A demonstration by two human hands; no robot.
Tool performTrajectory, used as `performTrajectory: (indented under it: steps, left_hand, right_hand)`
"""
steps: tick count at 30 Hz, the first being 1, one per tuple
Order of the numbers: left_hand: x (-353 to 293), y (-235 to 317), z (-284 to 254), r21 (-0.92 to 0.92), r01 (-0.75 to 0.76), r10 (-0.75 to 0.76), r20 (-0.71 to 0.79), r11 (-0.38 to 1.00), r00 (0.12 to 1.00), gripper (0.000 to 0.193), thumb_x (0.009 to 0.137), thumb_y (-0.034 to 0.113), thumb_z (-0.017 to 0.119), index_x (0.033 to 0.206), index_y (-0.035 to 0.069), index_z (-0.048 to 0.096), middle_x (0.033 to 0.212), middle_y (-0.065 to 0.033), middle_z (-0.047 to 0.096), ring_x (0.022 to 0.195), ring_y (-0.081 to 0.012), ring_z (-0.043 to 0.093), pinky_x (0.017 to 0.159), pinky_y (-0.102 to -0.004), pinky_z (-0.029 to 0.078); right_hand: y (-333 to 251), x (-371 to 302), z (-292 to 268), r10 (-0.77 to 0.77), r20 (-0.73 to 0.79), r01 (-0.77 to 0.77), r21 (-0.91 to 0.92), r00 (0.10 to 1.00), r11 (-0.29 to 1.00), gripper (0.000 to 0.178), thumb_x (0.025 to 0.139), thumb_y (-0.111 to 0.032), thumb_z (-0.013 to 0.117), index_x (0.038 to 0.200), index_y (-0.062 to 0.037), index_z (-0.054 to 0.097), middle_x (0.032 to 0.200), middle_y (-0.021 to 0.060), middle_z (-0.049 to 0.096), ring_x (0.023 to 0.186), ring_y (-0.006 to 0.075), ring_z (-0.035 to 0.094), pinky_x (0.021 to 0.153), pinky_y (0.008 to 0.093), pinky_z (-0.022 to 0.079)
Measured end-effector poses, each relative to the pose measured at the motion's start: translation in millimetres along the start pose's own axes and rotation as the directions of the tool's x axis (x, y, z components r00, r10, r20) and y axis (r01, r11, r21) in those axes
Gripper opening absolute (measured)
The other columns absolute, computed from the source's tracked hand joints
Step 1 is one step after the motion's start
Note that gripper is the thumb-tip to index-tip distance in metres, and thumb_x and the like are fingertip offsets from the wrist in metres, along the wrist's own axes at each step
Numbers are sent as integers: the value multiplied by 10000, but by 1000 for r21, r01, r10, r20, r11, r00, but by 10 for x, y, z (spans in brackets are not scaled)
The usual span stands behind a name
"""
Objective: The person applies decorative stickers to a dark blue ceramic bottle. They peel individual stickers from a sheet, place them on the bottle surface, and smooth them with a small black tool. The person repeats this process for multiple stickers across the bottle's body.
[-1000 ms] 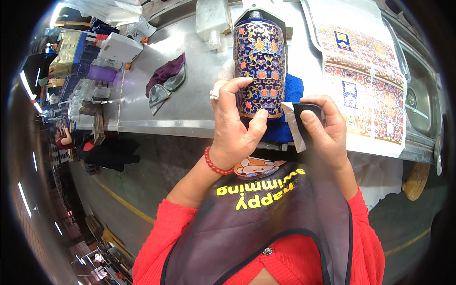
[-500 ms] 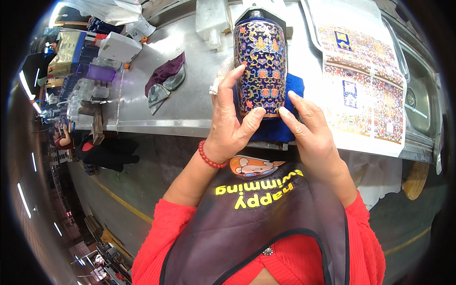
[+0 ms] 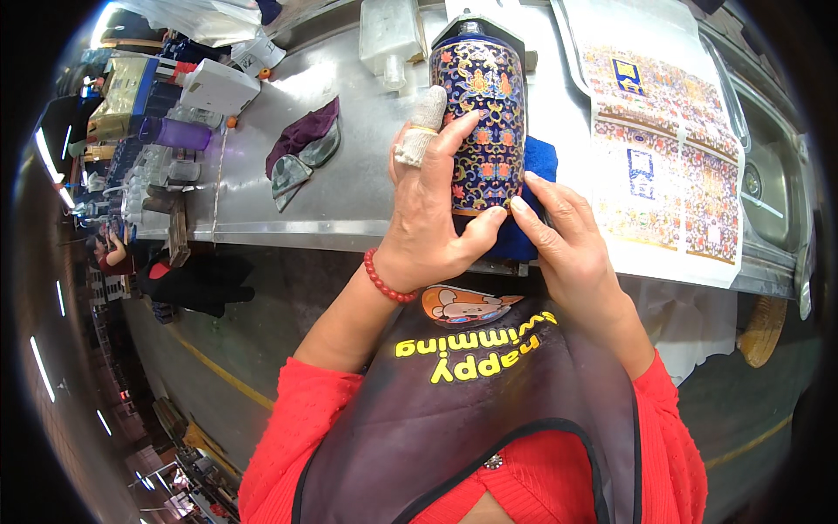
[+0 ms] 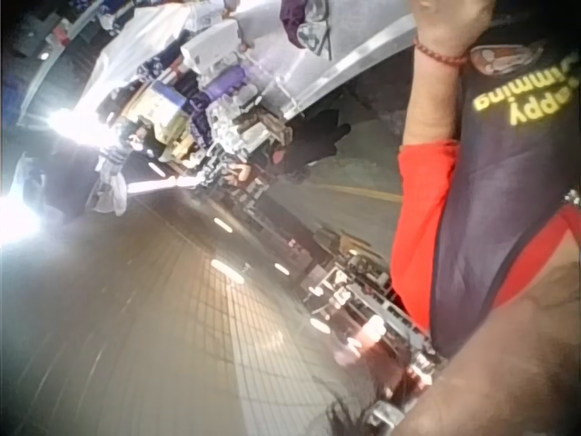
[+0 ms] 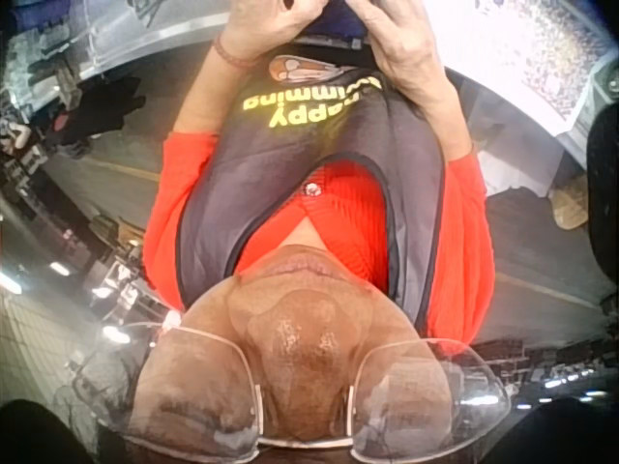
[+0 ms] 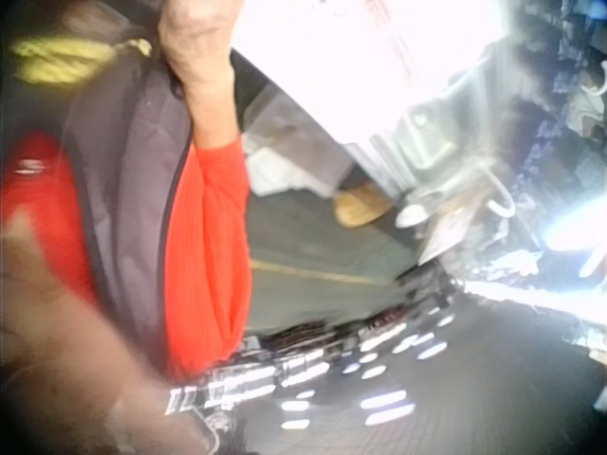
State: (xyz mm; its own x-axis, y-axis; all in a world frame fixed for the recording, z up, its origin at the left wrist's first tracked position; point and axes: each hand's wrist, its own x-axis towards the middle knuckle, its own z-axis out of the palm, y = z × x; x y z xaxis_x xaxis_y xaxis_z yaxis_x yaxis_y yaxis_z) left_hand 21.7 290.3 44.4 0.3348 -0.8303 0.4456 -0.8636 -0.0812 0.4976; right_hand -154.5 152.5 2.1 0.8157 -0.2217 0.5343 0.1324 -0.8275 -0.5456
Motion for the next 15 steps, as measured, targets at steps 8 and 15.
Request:
performTrajectory:
  steps: [8, 15]
  left_hand:
    - [-204, -276, 38, -559, 168, -183, 29, 812, 983, 822, 936, 239, 705, 1574, -45, 271, 1563, -198, 388, 1485, -285, 328, 1234, -418, 222]
    - [-149, -356, 74, -667, 175, -167, 76, 724, 983, 916, 927, 291, 739, 1600, -31, 207, 1594, -200, 314, 1483, -296, 321, 1232, -425, 231]
  right_hand:
    - [-1, 10, 21, -8, -8, 8, -13, 1000, 1000, 584, 736, 115, 641, 1299, -37, 667, 1359, 235, 594, 1190, 414, 596, 1013, 489, 495]
    - [-12, 6, 29, 2, -10, -2, 9, 1000, 1000, 599, 713, 130, 636, 1289, -32, 675, 1353, 237, 594, 1181, 420, 596, 1011, 491, 498]
